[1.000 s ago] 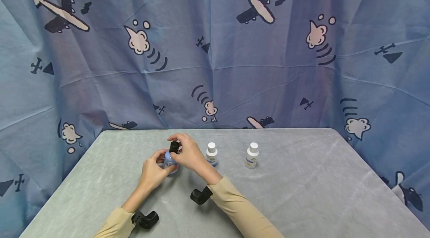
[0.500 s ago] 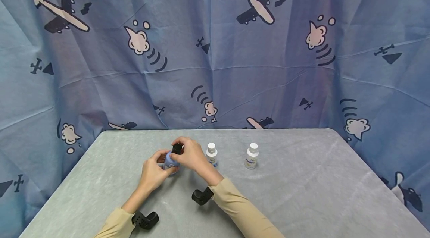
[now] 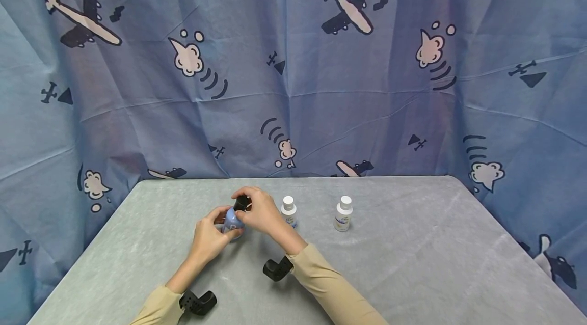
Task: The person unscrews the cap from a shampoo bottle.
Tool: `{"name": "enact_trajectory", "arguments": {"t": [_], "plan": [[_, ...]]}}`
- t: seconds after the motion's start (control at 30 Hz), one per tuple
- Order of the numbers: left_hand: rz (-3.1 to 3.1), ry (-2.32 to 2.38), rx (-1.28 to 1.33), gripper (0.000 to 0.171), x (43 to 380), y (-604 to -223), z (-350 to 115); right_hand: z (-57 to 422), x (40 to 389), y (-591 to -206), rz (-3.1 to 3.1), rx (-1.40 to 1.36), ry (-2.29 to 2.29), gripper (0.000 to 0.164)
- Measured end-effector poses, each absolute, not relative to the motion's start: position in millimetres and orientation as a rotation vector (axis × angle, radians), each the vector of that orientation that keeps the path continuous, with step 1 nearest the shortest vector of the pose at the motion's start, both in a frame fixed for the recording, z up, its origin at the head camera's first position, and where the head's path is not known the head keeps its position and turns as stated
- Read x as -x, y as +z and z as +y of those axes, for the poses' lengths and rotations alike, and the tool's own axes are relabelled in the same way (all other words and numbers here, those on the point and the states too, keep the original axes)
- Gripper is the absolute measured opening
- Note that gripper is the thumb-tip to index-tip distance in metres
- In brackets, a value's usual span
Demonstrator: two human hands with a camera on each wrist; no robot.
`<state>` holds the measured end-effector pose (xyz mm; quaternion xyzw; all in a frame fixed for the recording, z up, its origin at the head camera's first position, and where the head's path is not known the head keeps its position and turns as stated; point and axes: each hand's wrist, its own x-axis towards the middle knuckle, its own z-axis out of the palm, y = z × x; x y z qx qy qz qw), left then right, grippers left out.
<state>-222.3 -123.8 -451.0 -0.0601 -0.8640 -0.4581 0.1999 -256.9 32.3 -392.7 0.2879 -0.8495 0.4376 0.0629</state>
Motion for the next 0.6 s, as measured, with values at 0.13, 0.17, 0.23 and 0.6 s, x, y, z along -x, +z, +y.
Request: {"name": "enact_trajectory", "arguments": {"t": [0.13, 0.17, 0.23, 0.6], "plan": [[-2.420, -1.291, 0.164, 0.054, 221.7, -450.8, -123.9, 33.0, 256.1, -392.1, -2.551, -0.867, 1.321, 0.032], [-2.421, -1.293, 0.162, 0.054, 221.7, -450.8, -124.0, 33.2, 256.0, -391.6, -2.544, -0.863, 1.328, 0.031], [-2.421, -1.294, 0.155, 0.054, 221.7, -450.4, -124.3, 33.7, 255.7, -390.7, -2.537, -0.843, 1.330, 0.030], [-2.398, -1.274, 0.104, 0.055, 224.7, -450.3, -125.4, 35.9, 256.5, -391.3, -2.493, -0.744, 1.288, 0.027]]}}
